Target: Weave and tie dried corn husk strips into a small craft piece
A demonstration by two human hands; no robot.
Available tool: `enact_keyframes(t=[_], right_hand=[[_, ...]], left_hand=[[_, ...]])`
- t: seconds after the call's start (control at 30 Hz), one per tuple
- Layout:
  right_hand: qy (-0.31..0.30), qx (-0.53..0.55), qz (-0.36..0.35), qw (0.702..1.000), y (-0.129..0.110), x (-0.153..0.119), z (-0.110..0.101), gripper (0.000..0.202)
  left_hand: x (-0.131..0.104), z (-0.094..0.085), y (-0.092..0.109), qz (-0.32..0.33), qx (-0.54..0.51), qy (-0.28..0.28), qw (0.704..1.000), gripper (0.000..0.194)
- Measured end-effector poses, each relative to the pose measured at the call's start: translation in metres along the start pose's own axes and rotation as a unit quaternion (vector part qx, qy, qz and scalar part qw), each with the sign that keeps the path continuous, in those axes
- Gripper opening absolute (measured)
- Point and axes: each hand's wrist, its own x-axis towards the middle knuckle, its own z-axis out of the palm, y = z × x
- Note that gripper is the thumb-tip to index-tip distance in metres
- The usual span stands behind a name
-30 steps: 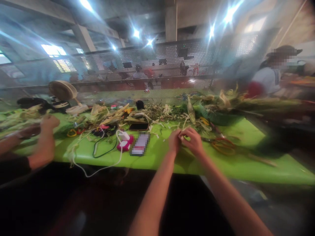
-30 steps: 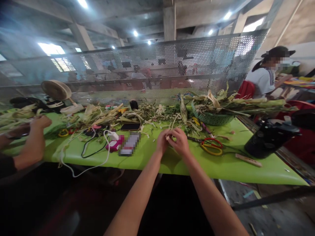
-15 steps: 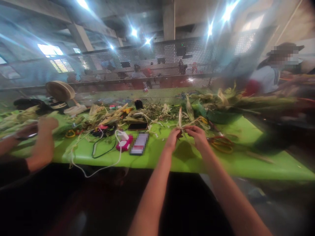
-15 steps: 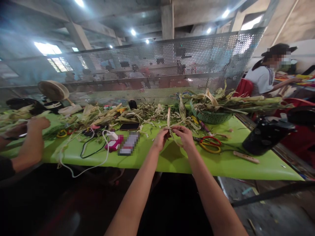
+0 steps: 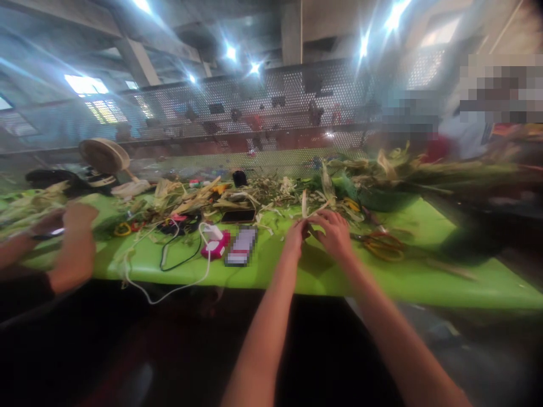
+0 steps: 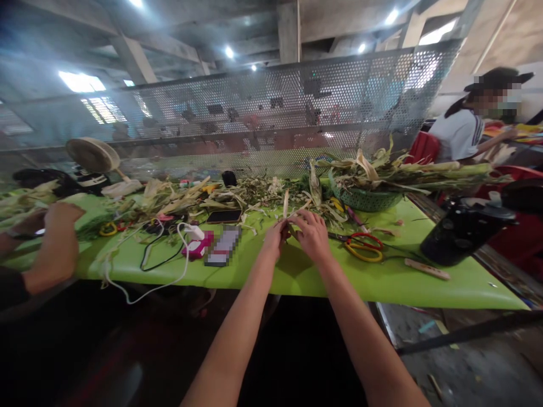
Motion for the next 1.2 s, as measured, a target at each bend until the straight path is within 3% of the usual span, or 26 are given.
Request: enact_keyframes(t=[0.13,0.27,0.33,0.53,0.7,0.87,0.97,1.1,1.2], right_hand=[[-0.023,-0.067,-0.06,0.996,0.001,-0.001,0.001,0.05],[0.017,-0.05,-0.057,0.997,0.003,-0.001,0.003,0.02],[0.045,-0.031,-0.031,0.998,0.004,0.0,0.003,0.011],[0.098,0.078,0.064,0.99,0.004,0.004,0.002,0.013],[0.132,0.172,0.159,0.963,0.006,0.003,0.004,0.017],[0.138,0.199,0.202,0.949,0.004,0.002,0.007,0.015],[0.137,0.213,0.186,0.949,0.001,0.003,0.008,0.012],[0.161,0.225,0.164,0.947,-0.004,0.002,0.009,0.013],[0.16,0.179,0.137,0.961,-0.008,-0.001,0.008,0.01]], left_hand=[[0.001,0.001,0.001,-0.002,-0.011,-0.006,1.0,0.028],[0.001,0.0,0.0,0.01,0.004,-0.027,1.0,0.029],[0.001,0.0,-0.001,0.019,0.026,-0.037,0.999,0.026],[0.0,0.002,-0.001,0.044,0.101,-0.067,0.992,0.015],[-0.007,0.005,0.001,0.106,0.172,-0.136,0.97,0.019],[-0.012,0.007,0.004,0.12,0.2,-0.148,0.961,0.025],[-0.014,0.007,0.007,0.138,0.219,-0.136,0.956,0.03],[-0.012,0.007,0.007,0.12,0.175,-0.056,0.976,0.026],[-0.01,0.006,0.005,0.1,0.109,-0.001,0.989,0.025]])
